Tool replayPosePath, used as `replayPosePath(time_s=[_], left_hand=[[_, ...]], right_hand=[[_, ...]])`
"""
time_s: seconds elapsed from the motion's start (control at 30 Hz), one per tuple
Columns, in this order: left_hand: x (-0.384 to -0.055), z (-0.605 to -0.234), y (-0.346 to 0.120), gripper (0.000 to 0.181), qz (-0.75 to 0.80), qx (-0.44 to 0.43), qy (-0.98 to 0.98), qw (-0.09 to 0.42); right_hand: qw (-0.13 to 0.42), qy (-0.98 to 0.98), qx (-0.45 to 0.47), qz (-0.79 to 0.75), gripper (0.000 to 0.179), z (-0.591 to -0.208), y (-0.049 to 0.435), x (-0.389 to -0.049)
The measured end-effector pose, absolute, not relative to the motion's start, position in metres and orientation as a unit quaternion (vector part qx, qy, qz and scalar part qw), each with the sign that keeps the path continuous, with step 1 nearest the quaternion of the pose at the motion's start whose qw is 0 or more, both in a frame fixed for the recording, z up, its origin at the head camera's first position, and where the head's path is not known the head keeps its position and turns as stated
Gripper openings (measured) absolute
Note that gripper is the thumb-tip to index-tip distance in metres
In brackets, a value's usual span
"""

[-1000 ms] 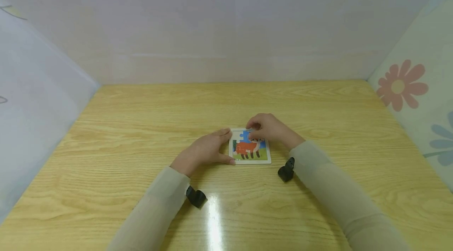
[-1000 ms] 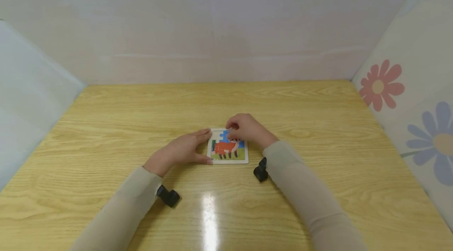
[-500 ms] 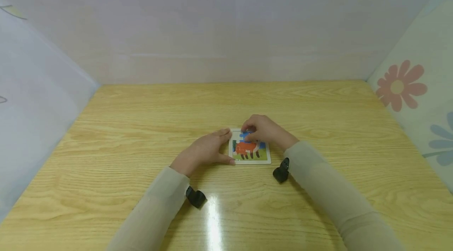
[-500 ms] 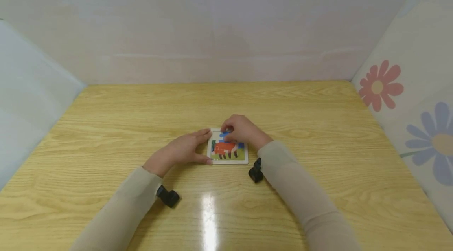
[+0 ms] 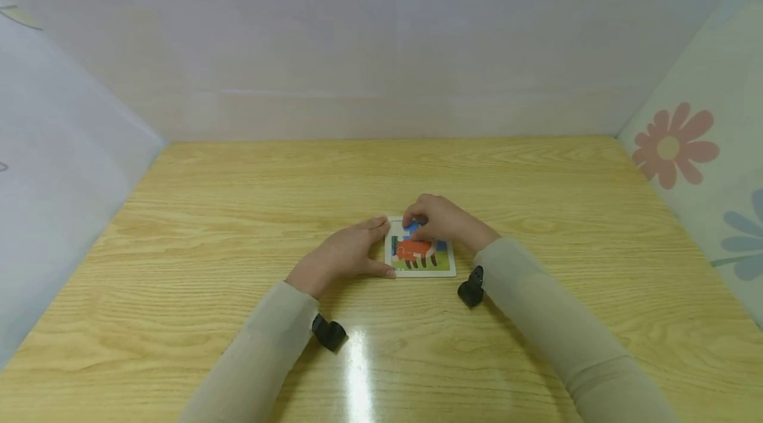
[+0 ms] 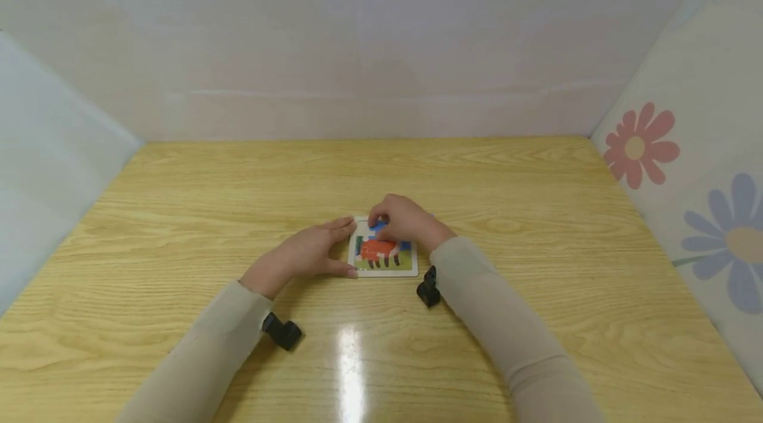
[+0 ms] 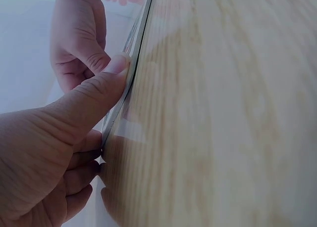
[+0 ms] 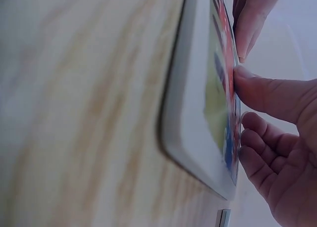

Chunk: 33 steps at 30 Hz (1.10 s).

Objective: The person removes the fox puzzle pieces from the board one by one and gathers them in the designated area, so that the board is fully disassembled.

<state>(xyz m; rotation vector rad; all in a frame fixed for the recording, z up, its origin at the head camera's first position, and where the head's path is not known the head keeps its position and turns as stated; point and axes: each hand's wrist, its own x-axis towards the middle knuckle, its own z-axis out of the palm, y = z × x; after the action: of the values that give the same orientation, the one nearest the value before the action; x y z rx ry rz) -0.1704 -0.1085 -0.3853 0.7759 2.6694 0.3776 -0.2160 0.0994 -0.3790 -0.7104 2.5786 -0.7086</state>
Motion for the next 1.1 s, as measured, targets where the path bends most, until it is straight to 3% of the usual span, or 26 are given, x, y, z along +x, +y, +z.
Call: replayPosePath(time_s=[0.53, 1.1], left_hand=[[-0.1711, -0.3857, -0.1092, 0.096, 0.141, 0.276, 0.936, 0.169], [-0.1703, -0.386, -0.1085, 0.096, 0.147, 0.276, 0.935, 0.164]], right_hand=[[0.207, 0.917, -0.225, -0.254, 0.014, -0.376, 0.0923, -0.2178], [0.191, 0.916, -0.232, -0.266, 0.015, -0.3785, 0.0932, -0.2169]])
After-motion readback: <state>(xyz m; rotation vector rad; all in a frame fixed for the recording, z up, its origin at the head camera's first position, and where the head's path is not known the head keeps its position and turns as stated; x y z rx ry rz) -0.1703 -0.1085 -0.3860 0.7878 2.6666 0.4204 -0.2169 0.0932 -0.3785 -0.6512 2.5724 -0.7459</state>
